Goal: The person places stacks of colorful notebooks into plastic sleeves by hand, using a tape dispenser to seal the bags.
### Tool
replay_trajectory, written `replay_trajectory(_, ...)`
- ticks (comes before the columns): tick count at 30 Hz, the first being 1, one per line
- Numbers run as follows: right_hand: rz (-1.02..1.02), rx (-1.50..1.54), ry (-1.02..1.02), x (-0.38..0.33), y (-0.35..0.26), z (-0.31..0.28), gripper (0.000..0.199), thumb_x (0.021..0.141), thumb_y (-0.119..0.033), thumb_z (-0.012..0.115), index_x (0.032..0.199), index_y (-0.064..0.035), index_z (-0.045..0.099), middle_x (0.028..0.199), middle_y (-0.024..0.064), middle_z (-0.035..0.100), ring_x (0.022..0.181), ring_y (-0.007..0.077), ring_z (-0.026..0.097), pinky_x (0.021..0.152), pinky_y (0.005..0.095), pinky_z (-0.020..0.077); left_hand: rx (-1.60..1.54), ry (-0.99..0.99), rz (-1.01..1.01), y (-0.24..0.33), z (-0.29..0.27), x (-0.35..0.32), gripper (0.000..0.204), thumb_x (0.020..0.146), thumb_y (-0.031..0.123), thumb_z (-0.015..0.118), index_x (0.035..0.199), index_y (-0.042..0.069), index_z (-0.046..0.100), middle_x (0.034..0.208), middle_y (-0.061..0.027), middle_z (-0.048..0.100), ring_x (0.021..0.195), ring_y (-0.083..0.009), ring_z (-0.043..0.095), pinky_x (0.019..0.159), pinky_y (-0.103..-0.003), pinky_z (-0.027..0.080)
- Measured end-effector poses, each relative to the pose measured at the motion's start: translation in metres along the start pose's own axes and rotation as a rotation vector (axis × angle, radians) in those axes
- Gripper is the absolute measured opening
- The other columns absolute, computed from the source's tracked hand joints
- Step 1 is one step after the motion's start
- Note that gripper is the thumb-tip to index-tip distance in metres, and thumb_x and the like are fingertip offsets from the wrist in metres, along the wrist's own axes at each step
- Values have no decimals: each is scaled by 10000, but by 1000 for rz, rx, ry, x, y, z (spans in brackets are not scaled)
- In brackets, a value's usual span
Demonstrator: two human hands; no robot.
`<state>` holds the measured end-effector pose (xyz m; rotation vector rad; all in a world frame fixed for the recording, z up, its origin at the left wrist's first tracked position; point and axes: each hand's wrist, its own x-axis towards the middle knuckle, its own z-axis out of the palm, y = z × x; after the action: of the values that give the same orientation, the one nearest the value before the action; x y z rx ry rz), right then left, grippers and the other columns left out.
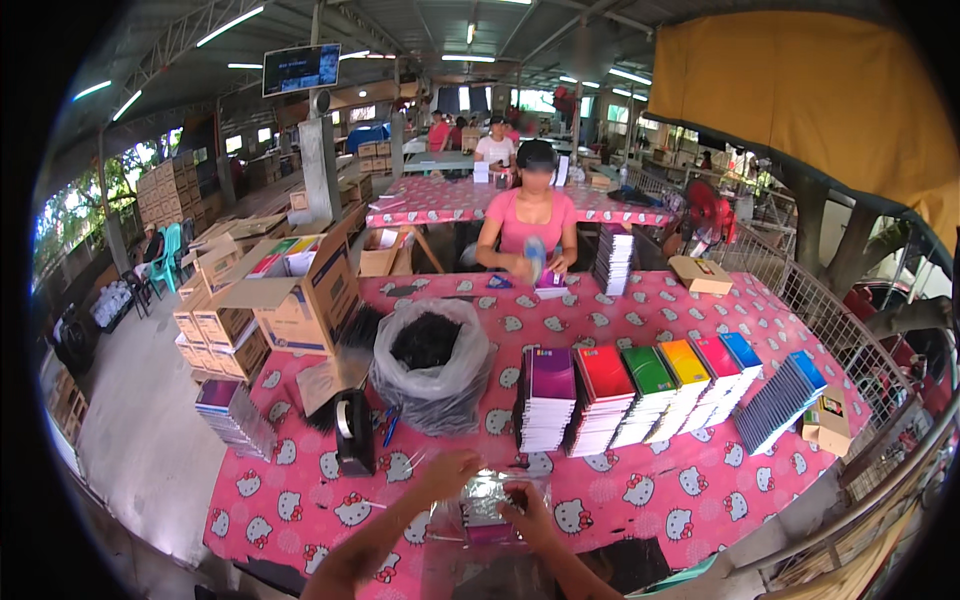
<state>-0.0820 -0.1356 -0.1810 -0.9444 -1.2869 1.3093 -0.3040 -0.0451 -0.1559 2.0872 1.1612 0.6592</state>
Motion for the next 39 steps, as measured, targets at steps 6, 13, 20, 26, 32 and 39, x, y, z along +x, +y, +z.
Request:
replay_trajectory(6,58,214,288,-28,23,-2,261,966,-179,607,1186,-55,539,1040,20,572,943,128,570,817,287,485,801,148,124,141,14,-62,776,748,567,738,1184,-50,559,1133,-225,617,1094,-400,586,990,-480,430)
replay_trajectory(13,567,913,-412,-72,-6,9,567,916,-430,657,1319,-60,506,1219,90,614,1138,233,576,926,427,480,168,331,-159,118,18,-77,663,725,487,811,1073,-37,602,1011,-173,630,995,-346,616,887,-467,482)
replay_trajectory(20,353,940,-172,-32,-2,-6,736,864,-422,717,1413,-50,397,1378,152,528,1290,330,508,1090,568,415,122,773,-137,110,57,-117,685,722,247,886,1259,-8,546,1154,-104,651,1086,-192,603,944,-348,474)
replay_trajectory(26,423,951,-126,-33,-8,1,698,864,-371,744,1398,-57,423,1335,134,566,1244,311,547,1070,510,448,-950,648,-143,140,49,-118,696,806,101,806,1383,-13,432,1389,-146,479,1196,-226,546,999,-361,466)
replay_trajectory(32,79,-67,-189,-19,-39,-17,645,786,-251,828,1308,-61,501,1141,86,655,1050,263,649,913,409,536,-252,777,-150,63,45,-134,979,767,244,859,1498,-19,265,1335,-172,522,1194,-245,552,980,-354,486)
replay_trajectory(39,14,-218,-316,-15,-20,-24,564,805,-170,809,1278,-49,527,1165,71,619,1043,177,611,902,352,500,-340,180,-250,108,38,-103,684,878,302,731,1409,-13,436,1116,-141,633,885,-173,635,719,-314,537)
